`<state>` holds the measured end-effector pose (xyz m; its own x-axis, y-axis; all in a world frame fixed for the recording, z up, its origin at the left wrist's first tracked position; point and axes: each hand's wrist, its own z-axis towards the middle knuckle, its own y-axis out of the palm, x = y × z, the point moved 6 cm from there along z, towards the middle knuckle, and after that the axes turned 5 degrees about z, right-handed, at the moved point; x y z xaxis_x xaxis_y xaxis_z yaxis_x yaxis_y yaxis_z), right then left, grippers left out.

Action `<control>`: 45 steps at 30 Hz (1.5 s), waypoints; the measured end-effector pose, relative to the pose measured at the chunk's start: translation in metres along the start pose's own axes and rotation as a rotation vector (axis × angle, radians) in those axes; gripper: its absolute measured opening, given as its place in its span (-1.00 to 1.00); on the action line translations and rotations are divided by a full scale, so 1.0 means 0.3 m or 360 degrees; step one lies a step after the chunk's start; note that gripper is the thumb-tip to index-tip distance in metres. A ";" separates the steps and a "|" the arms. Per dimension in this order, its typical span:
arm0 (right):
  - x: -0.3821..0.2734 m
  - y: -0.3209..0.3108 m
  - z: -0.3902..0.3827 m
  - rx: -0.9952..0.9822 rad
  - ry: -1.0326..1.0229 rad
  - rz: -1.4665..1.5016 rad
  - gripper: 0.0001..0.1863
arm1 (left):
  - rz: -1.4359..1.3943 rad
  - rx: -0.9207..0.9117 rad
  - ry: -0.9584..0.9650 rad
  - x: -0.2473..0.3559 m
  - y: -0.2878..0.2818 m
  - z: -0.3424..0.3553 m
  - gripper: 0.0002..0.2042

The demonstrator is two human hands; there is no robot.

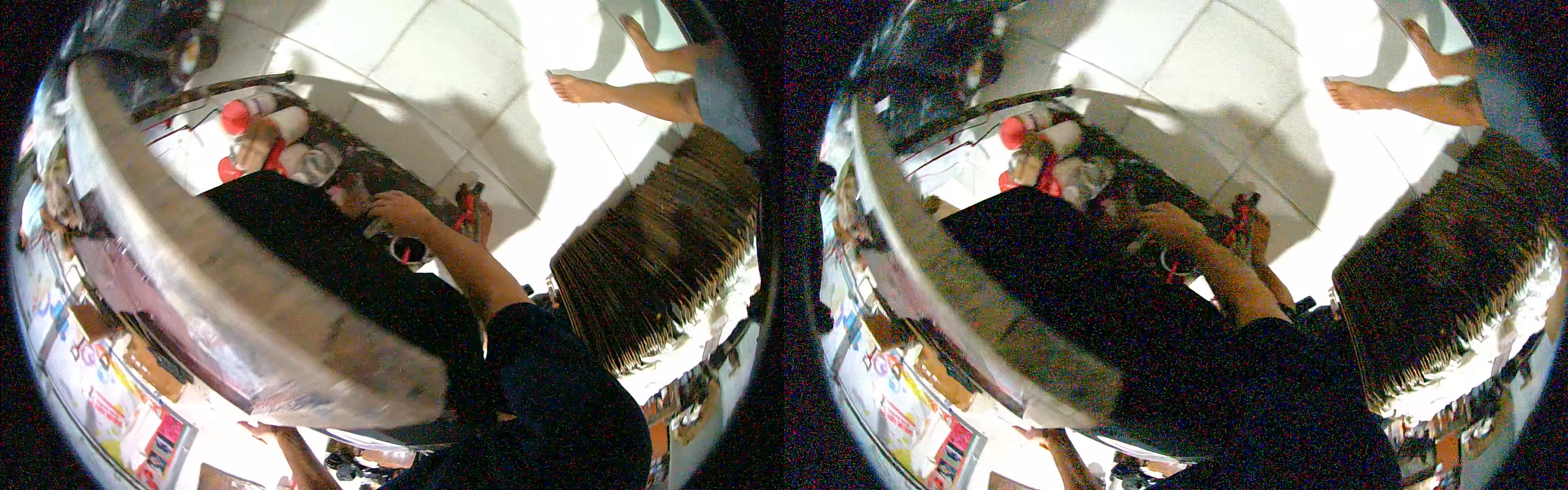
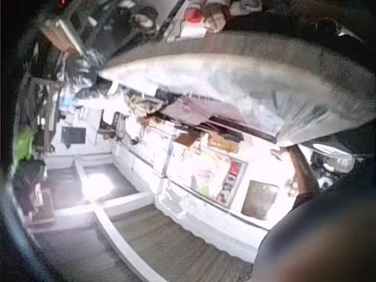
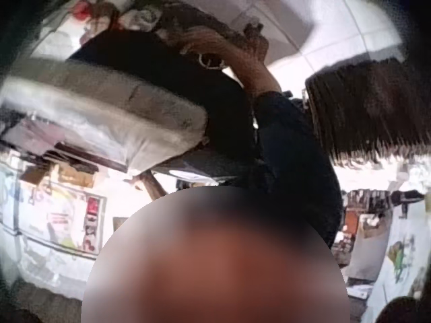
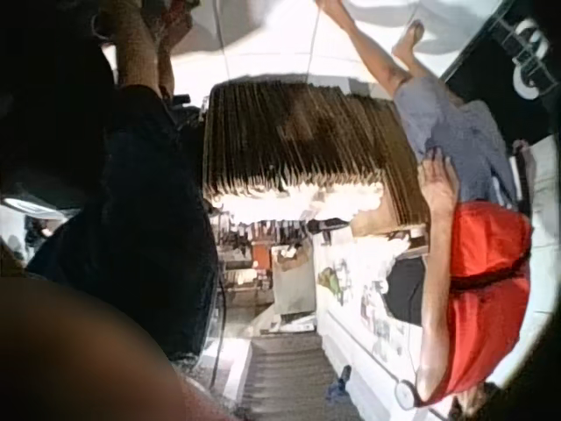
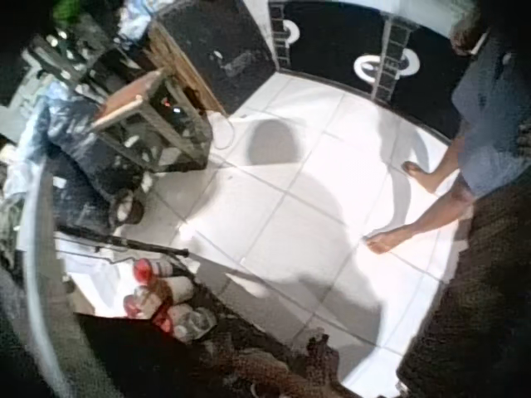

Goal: The person repeatedly aligns a screen printing frame over a black t-shirt, uses a squeegee to pull ink across the mesh, and lifts the frame to reveal a printed graphic. The process is repeated multiple times on the same shirt.

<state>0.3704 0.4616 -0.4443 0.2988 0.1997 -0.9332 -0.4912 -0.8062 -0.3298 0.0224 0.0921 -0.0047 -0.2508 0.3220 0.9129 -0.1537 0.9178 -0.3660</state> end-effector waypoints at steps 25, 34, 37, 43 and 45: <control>-1.748 -0.871 -0.077 0.0357 -0.0072 0.0214 -0.63 | -0.0093 -0.0399 0.0618 -0.080 0.180 -0.200 -0.45; -1.842 -0.659 0.021 0.0501 -0.0002 0.0004 -0.58 | -0.0042 -0.0442 0.0650 -0.054 0.193 -0.240 -0.63; -1.865 -0.619 0.049 0.0491 -0.0096 0.0038 -0.54 | -0.0016 -0.0444 0.0629 -0.052 0.195 -0.245 -0.67; -1.897 -0.559 0.103 0.0489 -0.0161 -0.0025 -0.59 | 0.0015 -0.0447 0.0628 -0.049 0.192 -0.249 -0.69; -1.899 -0.545 0.107 0.0461 -0.0097 0.0025 -0.59 | -0.0006 -0.0464 0.0609 -0.049 0.193 -0.250 -0.67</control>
<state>0.2541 0.4977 0.1366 0.2438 0.2286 -0.9425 -0.7110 -0.6188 -0.3340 0.0888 0.1579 -0.0258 0.1272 0.3304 0.9352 0.1345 0.9284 -0.3463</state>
